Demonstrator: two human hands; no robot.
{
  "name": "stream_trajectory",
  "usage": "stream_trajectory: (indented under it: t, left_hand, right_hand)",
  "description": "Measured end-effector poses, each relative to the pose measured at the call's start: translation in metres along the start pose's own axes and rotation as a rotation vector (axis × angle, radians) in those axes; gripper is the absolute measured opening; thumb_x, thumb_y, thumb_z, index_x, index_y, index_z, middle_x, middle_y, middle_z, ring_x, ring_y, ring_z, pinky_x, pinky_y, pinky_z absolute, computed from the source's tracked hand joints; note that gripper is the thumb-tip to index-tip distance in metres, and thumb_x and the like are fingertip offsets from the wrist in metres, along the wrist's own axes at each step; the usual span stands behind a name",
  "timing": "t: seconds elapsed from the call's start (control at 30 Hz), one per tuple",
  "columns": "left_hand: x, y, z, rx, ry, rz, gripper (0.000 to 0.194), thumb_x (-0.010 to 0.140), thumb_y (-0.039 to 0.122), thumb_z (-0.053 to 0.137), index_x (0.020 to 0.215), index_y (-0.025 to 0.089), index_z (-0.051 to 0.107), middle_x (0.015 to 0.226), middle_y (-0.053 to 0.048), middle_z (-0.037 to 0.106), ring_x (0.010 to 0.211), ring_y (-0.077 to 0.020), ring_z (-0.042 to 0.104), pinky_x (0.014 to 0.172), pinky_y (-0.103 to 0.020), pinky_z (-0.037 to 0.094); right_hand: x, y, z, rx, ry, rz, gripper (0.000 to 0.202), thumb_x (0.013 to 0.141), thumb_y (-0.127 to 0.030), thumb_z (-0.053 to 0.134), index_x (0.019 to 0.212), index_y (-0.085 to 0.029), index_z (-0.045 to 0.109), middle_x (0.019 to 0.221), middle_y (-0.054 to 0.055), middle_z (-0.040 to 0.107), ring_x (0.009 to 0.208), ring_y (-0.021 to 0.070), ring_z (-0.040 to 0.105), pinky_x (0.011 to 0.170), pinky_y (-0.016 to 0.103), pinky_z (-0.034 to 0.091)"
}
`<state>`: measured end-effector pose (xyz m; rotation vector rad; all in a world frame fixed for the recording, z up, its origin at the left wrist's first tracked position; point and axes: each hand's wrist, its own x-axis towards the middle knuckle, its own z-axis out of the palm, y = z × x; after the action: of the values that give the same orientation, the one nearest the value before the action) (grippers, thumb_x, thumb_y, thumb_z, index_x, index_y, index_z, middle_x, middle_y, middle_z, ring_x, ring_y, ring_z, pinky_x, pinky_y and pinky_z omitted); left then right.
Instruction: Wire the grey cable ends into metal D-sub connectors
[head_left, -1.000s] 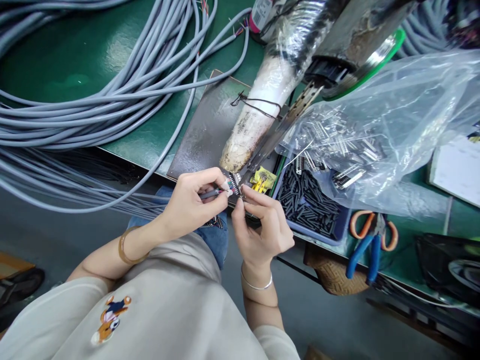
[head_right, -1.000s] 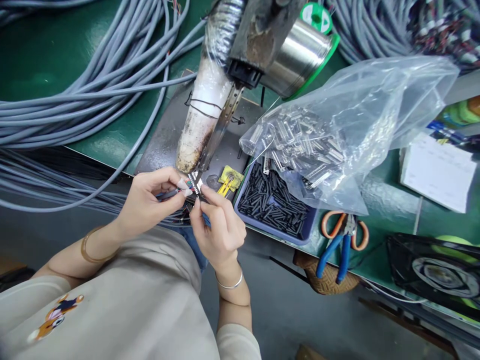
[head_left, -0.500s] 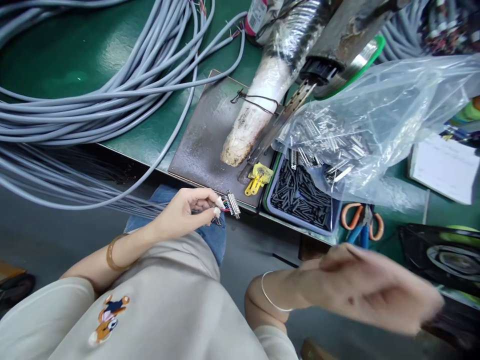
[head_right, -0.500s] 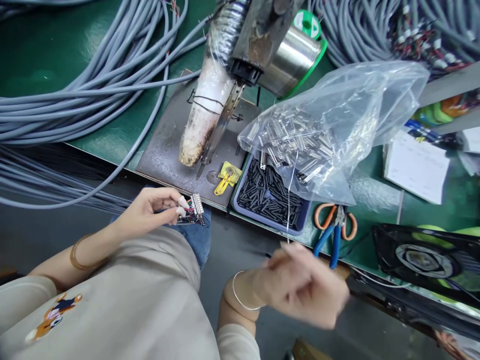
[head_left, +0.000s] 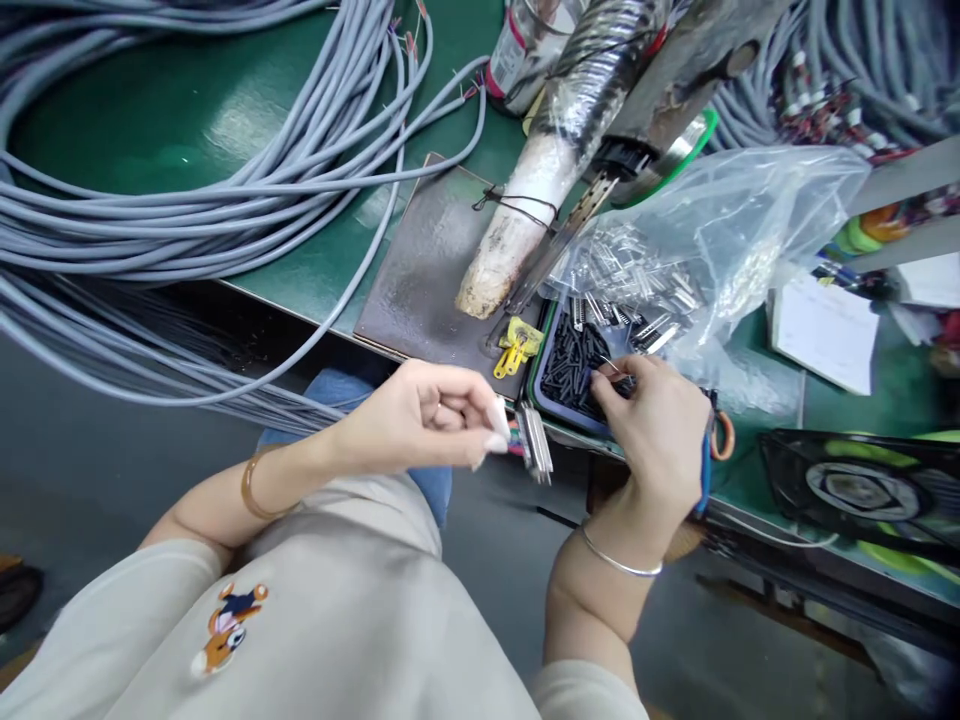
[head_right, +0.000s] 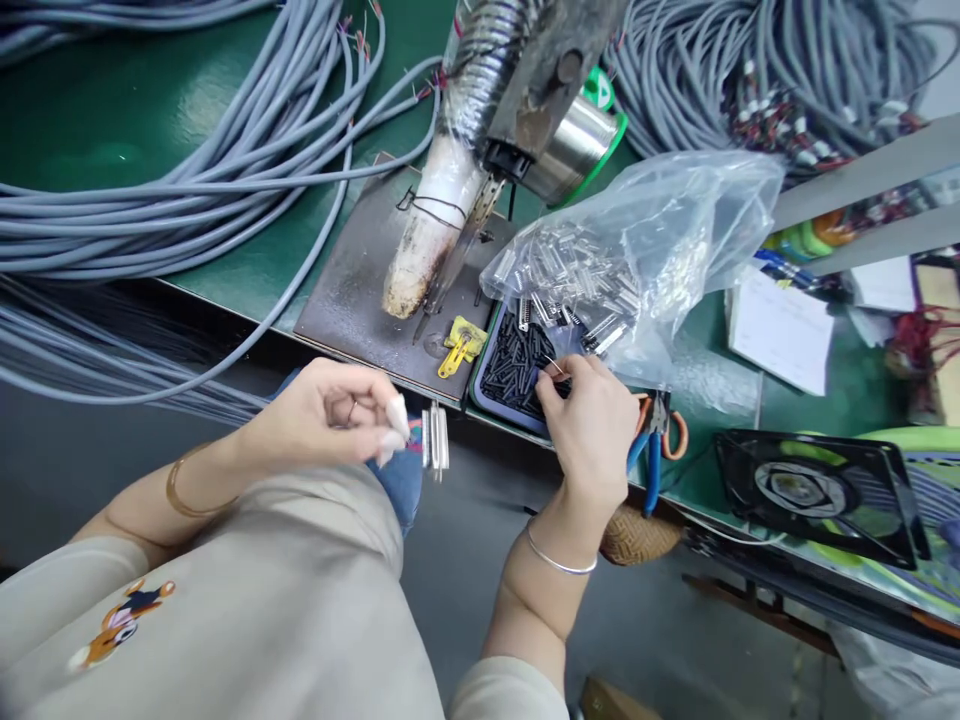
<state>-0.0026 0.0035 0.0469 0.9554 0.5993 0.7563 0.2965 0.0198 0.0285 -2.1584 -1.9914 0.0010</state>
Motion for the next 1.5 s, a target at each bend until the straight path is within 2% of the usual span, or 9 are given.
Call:
stream_trajectory:
  t: [0.1,0.17,0.3,0.4,0.5,0.77,1.1,1.27,1.5]
  left_hand:
    - [0.01,-0.019,-0.006,-0.152,0.191,-0.075,0.022,0.072,0.021,0.082,0.078,0.014,0.062,0.056,0.003,0.064,0.037,-0.0007,0.036,0.035,-0.015,0.025]
    - [0.014,-0.03,-0.012,-0.179,0.279,-0.071,0.023,0.071,0.022,0.082,0.079,0.014,0.062,0.056,0.002,0.065,0.034,0.0002,0.033,0.034,-0.015,0.02]
    - [0.015,-0.039,-0.016,-0.125,0.367,-0.024,0.021,0.066,0.017,0.082,0.075,0.013,0.064,0.057,0.002,0.066,0.039,-0.0015,0.044,0.038,-0.014,0.03]
    - [0.014,-0.039,-0.011,-0.034,0.379,0.005,0.016,0.066,0.014,0.079,0.074,0.012,0.065,0.059,0.001,0.066,0.05,-0.0049,0.056,0.048,-0.014,0.041]
    - [0.012,-0.038,-0.005,0.055,0.366,0.026,0.012,0.066,0.015,0.075,0.073,0.012,0.066,0.059,0.003,0.061,0.047,-0.0033,0.048,0.045,-0.015,0.036]
    - [0.012,-0.036,0.0,0.258,0.341,0.061,0.007,0.069,0.017,0.069,0.073,0.012,0.065,0.06,0.004,0.055,0.048,-0.0033,0.039,0.045,-0.017,0.032]
    - [0.013,-0.039,-0.003,0.289,0.312,0.048,0.007,0.071,0.016,0.068,0.074,0.013,0.064,0.064,0.004,0.055,0.05,-0.0032,0.039,0.047,-0.017,0.032]
    - [0.013,-0.04,-0.004,0.313,0.282,0.065,0.009,0.072,0.015,0.068,0.078,0.014,0.062,0.067,0.003,0.056,0.052,-0.0034,0.039,0.048,-0.017,0.033]
    - [0.006,-0.046,-0.009,0.13,0.138,0.091,0.029,0.074,0.011,0.062,0.099,0.019,0.051,0.079,0.002,0.06,0.063,-0.0064,0.052,0.057,-0.016,0.039]
  right_hand:
    - [-0.003,-0.006,-0.003,0.034,0.034,0.061,0.017,0.085,-0.036,0.059,0.075,-0.022,0.06,0.071,0.003,0.061,0.064,0.0191,0.05,0.07,0.035,0.037]
    - [-0.009,-0.015,-0.007,0.13,0.166,0.134,0.017,0.086,-0.037,0.06,0.079,-0.022,0.062,0.067,0.001,0.058,0.06,0.018,0.049,0.069,0.035,0.039]
    - [-0.035,-0.05,-0.017,0.538,0.48,0.164,0.015,0.086,-0.036,0.068,0.085,-0.021,0.068,0.076,0.002,0.065,0.061,0.015,0.054,0.057,0.029,0.04]
    - [-0.052,-0.082,-0.015,0.798,0.292,0.001,0.009,0.085,-0.03,0.074,0.082,-0.022,0.073,0.077,0.002,0.069,0.065,0.014,0.059,0.052,0.026,0.039]
    - [-0.058,-0.104,-0.005,0.901,0.098,-0.082,0.011,0.09,-0.028,0.068,0.083,-0.021,0.074,0.079,0.002,0.07,0.065,0.0134,0.061,0.05,0.025,0.042]
    - [-0.051,-0.113,0.004,0.866,0.047,-0.109,0.014,0.094,-0.027,0.064,0.083,-0.02,0.069,0.078,0.0,0.067,0.056,0.0086,0.049,0.049,0.024,0.036]
    - [-0.051,-0.107,0.005,0.887,0.022,-0.081,0.018,0.095,-0.031,0.063,0.082,-0.02,0.069,0.076,0.0,0.065,0.058,0.01,0.051,0.051,0.025,0.037]
    - [-0.051,-0.108,0.004,0.802,-0.056,-0.2,0.017,0.096,-0.03,0.063,0.084,-0.02,0.07,0.074,-0.002,0.065,0.058,0.0095,0.049,0.055,0.024,0.04]
    - [-0.05,-0.108,0.002,0.682,-0.146,-0.4,0.011,0.097,-0.023,0.064,0.093,-0.022,0.074,0.08,-0.001,0.07,0.068,0.0092,0.061,0.063,0.022,0.047]
